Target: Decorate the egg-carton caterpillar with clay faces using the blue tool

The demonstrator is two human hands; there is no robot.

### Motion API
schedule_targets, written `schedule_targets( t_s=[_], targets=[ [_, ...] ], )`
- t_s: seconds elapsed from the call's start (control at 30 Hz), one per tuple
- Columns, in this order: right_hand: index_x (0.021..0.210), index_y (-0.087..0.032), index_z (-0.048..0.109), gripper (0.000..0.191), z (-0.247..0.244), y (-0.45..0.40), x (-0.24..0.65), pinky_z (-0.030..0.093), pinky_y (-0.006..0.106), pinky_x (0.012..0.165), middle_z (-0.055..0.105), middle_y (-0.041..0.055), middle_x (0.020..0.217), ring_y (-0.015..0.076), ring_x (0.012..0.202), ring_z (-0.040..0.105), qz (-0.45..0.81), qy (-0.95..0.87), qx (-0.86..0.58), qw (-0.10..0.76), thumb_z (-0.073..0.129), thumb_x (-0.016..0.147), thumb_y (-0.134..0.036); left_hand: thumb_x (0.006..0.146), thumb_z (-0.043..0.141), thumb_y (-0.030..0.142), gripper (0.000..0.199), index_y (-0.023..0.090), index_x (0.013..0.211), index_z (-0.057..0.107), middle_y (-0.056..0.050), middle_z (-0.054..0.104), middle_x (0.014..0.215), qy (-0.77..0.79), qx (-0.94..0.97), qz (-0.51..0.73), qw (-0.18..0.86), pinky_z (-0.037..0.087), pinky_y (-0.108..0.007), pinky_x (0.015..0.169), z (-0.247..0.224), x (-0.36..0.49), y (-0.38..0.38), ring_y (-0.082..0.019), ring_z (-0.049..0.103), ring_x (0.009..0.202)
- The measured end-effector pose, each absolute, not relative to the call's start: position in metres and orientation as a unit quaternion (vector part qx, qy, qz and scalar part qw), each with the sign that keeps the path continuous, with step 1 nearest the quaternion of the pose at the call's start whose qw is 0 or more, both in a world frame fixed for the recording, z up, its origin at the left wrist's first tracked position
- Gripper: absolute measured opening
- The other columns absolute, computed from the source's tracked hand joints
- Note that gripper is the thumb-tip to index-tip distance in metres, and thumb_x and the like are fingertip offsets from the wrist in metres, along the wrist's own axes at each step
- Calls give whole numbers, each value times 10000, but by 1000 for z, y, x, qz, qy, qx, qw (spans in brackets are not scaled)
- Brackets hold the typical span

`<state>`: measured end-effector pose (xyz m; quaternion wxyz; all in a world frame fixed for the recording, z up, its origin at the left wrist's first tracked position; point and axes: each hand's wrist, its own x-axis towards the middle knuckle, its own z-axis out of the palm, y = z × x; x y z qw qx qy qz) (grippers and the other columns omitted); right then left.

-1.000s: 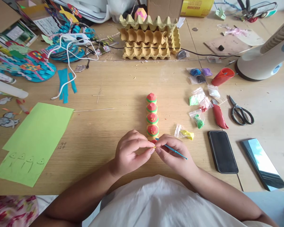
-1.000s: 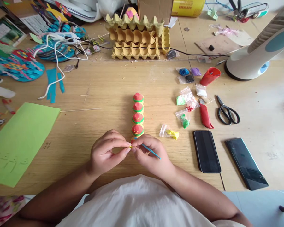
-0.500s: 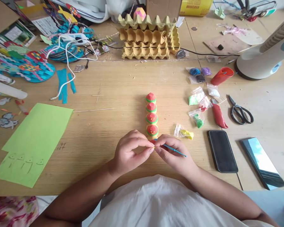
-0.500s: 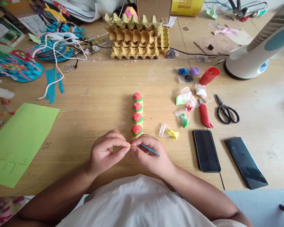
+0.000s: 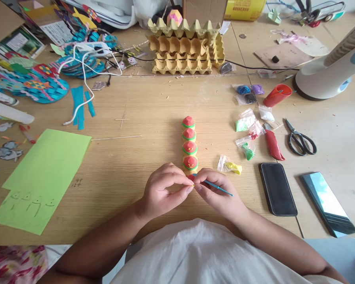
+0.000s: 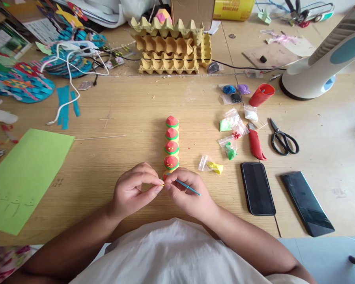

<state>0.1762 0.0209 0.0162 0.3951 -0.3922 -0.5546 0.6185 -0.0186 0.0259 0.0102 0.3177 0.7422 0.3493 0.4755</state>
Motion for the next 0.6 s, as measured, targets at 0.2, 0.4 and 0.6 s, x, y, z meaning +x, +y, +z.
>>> schedule_targets(
  t_s=[0.2,0.4,0.6],
  targets=[
    [810,-204,661,100,16,21,176,440,256,600,652,22,789,139,699,568,556,-615,-396,394,627,902,-182,847,726,97,135,218,903,704,6,714,780,350,756,471,289,512,-290,699,11,-17,26,-127,639,707],
    [817,-210,670,117,17,21,177,455,280,617,666,20,765,147,687,581,515,-647,-404,391,608,915,-195,865,713,121,116,229,904,701,8,718,774,352,762,464,284,511,-296,696,12,-17,26,-131,643,705],
    [809,-206,662,121,17,21,177,443,263,607,665,21,776,147,717,591,527,-641,-399,390,614,916,-176,860,719,116,117,224,902,708,0,710,772,355,753,465,300,517,-297,690,12,-18,25,-133,639,704]
  ],
)
